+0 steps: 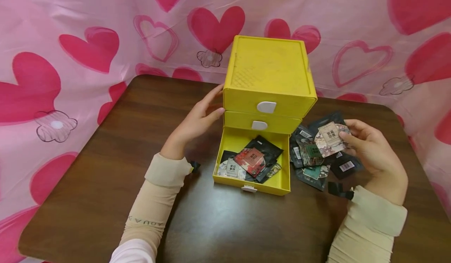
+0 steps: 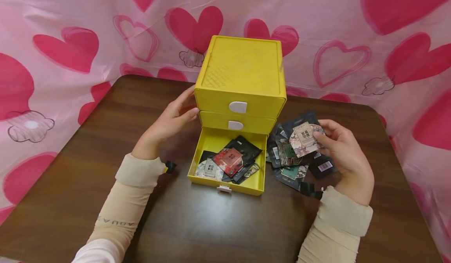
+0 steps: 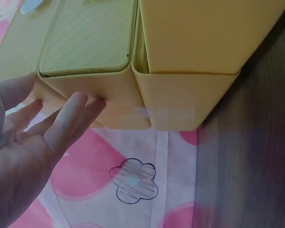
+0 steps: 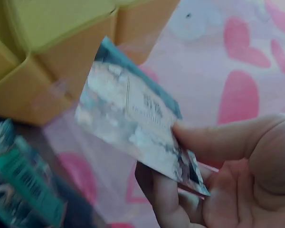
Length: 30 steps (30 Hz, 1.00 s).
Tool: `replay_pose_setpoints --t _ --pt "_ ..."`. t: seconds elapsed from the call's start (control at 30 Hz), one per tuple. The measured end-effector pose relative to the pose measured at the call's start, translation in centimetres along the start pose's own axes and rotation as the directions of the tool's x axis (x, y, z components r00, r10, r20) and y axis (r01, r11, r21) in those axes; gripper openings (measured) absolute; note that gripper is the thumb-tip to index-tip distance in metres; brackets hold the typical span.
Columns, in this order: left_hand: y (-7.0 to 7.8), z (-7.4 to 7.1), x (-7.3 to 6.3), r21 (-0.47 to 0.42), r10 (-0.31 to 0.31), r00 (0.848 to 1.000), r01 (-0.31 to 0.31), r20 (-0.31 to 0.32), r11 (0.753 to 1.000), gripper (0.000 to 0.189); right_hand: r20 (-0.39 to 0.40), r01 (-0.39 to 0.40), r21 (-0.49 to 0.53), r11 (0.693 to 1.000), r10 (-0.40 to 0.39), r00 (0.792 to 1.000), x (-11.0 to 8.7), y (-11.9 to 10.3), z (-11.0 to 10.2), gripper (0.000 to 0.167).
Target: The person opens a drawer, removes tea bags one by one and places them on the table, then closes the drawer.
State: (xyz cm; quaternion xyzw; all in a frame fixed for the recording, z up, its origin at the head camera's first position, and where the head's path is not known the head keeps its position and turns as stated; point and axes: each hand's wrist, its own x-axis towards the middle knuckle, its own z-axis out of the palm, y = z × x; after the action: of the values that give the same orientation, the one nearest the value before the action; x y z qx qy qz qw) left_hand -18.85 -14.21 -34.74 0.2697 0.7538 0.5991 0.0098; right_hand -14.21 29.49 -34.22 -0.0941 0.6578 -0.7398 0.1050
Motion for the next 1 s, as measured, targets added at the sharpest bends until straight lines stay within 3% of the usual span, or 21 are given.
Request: replay_pose_setpoints --t 0.13,0.23,0.33,0.43,0.53,0.7,1.0 --pt "0.1 -0.2 -0.2 0.006 -0.003 1.000 0.003 -0.008 1.000 0.062 -0.086 -0.117 -0.092 0.989 0.109 0.990 0.7 1.0 -0.6 0.021" --pt "0.2 -0.3 -0.3 0.005 -0.001 1.000 0.001 -0.009 1.000 0.062 -0.126 -0.197 -0.190 0.962 0.175 0.976 1.3 1.6 -0.8 0.018" --pt "0.2 -0.3 -0.4 0.009 0.007 1.000 -0.007 -0.014 1.000 0.062 -0.151 -0.272 -0.336 0.902 0.233 0.961 1.9 2.1 -0.6 0.019" --pt "0.2 -0.3 -0.4 0.018 0.019 1.000 -0.018 -0.019 1.000 0.062 -0.168 -0.307 -0.466 0.830 0.258 0.951 2.3 2.4 -0.3 0.039" --pt "0.2 -0.4 -0.3 0.025 0.021 1.000 -0.020 -0.022 0.999 0.061 -0.184 -0.293 -0.574 0.765 0.228 0.956 2.4 2.4 -0.1 0.050" --pt "0.1 -0.2 -0.4 0.022 0.005 1.000 -0.004 -0.021 1.000 0.060 -0.214 -0.261 -0.685 0.680 0.154 0.965 2.0 1.8 0.5 0.050" --pt "0.0 0.1 -0.1 0.014 -0.036 0.999 0.036 -0.012 0.999 0.061 -0.253 -0.235 -0.711 0.662 0.071 0.965 1.1 -1.1 3.7 0.050"
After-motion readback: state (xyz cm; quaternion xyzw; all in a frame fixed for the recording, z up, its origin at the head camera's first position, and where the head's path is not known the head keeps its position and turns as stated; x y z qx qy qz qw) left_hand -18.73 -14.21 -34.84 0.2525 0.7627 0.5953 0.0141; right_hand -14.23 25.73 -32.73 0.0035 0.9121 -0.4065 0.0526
